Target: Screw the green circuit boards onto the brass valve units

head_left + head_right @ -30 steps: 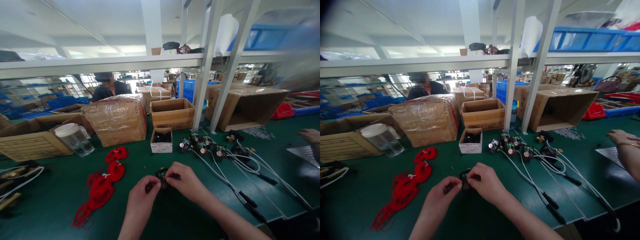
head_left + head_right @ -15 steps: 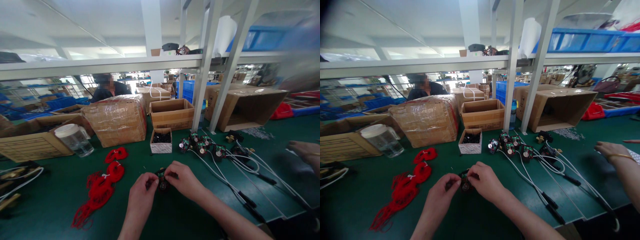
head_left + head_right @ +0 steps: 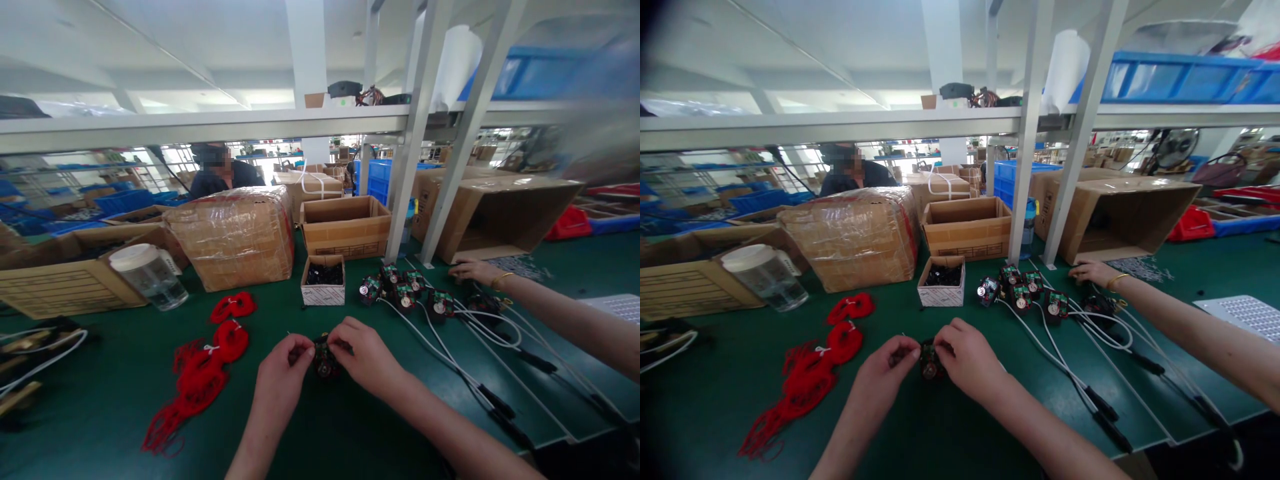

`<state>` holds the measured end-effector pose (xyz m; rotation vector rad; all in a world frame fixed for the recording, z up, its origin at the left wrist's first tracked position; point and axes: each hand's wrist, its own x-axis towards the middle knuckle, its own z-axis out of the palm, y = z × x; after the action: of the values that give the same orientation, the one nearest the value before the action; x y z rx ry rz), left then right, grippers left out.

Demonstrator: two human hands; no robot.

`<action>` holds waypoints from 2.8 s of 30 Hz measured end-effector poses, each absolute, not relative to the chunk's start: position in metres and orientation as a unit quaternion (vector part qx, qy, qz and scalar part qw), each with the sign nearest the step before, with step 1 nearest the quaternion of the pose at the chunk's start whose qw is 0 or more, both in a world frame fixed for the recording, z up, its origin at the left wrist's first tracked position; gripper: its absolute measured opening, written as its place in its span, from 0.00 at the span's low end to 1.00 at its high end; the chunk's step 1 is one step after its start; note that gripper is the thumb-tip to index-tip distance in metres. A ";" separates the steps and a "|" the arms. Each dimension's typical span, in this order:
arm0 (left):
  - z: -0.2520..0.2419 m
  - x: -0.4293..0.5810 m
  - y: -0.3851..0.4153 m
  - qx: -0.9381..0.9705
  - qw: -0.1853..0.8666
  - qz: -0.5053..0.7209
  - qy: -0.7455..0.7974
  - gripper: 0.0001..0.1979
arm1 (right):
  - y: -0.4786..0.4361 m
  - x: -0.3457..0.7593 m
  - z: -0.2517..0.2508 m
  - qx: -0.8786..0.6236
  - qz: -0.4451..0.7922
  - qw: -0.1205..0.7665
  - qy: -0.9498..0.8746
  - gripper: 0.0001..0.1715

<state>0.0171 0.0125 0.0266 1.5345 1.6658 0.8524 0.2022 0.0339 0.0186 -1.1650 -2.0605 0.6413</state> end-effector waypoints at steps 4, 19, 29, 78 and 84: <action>0.025 0.019 0.018 0.605 0.318 0.318 0.657 0.09 | 0.036 0.197 0.019 -0.457 0.158 0.307 -0.820 0.09; 0.034 0.023 0.026 0.606 0.303 0.270 0.684 0.09 | 0.037 0.192 0.021 -0.475 0.090 0.284 -0.828 0.07; 0.026 0.012 0.030 0.569 0.407 0.309 0.644 0.15 | 0.043 0.197 0.012 -0.485 0.245 0.351 -0.762 0.12; 0.017 0.019 0.018 0.544 0.402 0.378 0.632 0.13 | 0.053 0.198 -0.013 -0.481 0.376 0.411 -0.677 0.06; 0.020 0.020 0.015 0.540 0.392 0.386 0.637 0.12 | 0.051 0.196 -0.007 -0.482 0.354 0.418 -0.684 0.07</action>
<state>0.0205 0.0152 0.0196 1.3719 1.6171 0.9793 0.1957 0.0511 -0.0070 -1.2101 -1.7158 0.8882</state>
